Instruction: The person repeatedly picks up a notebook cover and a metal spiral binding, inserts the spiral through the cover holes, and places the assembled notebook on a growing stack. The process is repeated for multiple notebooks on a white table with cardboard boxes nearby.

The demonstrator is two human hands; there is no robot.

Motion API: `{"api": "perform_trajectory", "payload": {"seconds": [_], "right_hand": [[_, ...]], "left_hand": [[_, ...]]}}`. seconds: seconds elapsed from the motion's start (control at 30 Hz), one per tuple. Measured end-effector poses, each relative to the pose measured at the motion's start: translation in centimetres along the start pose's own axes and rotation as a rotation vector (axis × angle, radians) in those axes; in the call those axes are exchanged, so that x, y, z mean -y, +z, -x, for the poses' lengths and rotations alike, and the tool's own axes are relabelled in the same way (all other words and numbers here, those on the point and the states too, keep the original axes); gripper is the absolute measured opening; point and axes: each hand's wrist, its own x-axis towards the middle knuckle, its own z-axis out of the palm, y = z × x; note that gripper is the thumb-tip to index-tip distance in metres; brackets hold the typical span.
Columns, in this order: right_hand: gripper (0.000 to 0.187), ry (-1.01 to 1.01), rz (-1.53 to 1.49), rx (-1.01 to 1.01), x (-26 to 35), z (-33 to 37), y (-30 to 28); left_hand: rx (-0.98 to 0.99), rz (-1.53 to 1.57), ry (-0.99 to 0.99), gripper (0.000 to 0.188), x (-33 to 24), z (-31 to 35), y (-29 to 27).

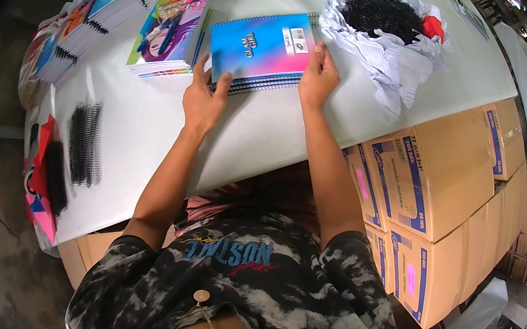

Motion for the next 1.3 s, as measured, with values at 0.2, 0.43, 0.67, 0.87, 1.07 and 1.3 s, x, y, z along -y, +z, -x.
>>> {"api": "perform_trajectory", "payload": {"seconds": [0.2, 0.43, 0.67, 0.87, 1.07, 1.3], "right_hand": [[0.042, -0.014, -0.071, 0.006, -0.1, 0.4, -0.1], [0.043, -0.319, 0.182, -0.092, -0.1, 0.6, -0.7], [0.049, -0.526, 0.147, 0.004, 4.3, 2.6, 0.0], [0.055, 0.175, -0.915, 0.578, 13.4, 9.8, 3.0], [0.025, 0.134, -0.57, 0.491, 14.5, 10.0, 0.2], [0.023, 0.122, -0.42, 1.006, 11.9, 9.9, -3.2]], "left_hand": [[-0.41, -0.497, 0.48, 0.051, 1.7, -3.4, -4.9], [-0.234, -0.696, 0.545, 0.035, 5.9, -2.9, -7.7], [-0.519, -0.214, 0.524, 0.018, 2.3, -8.9, -13.6], [-0.214, -0.134, 0.819, 0.031, -4.2, -0.2, -10.5], [-0.037, 0.198, 0.623, 0.046, -1.5, 4.6, -10.5], [0.086, 0.777, -0.199, 0.039, 8.1, 6.5, -9.8]]}}
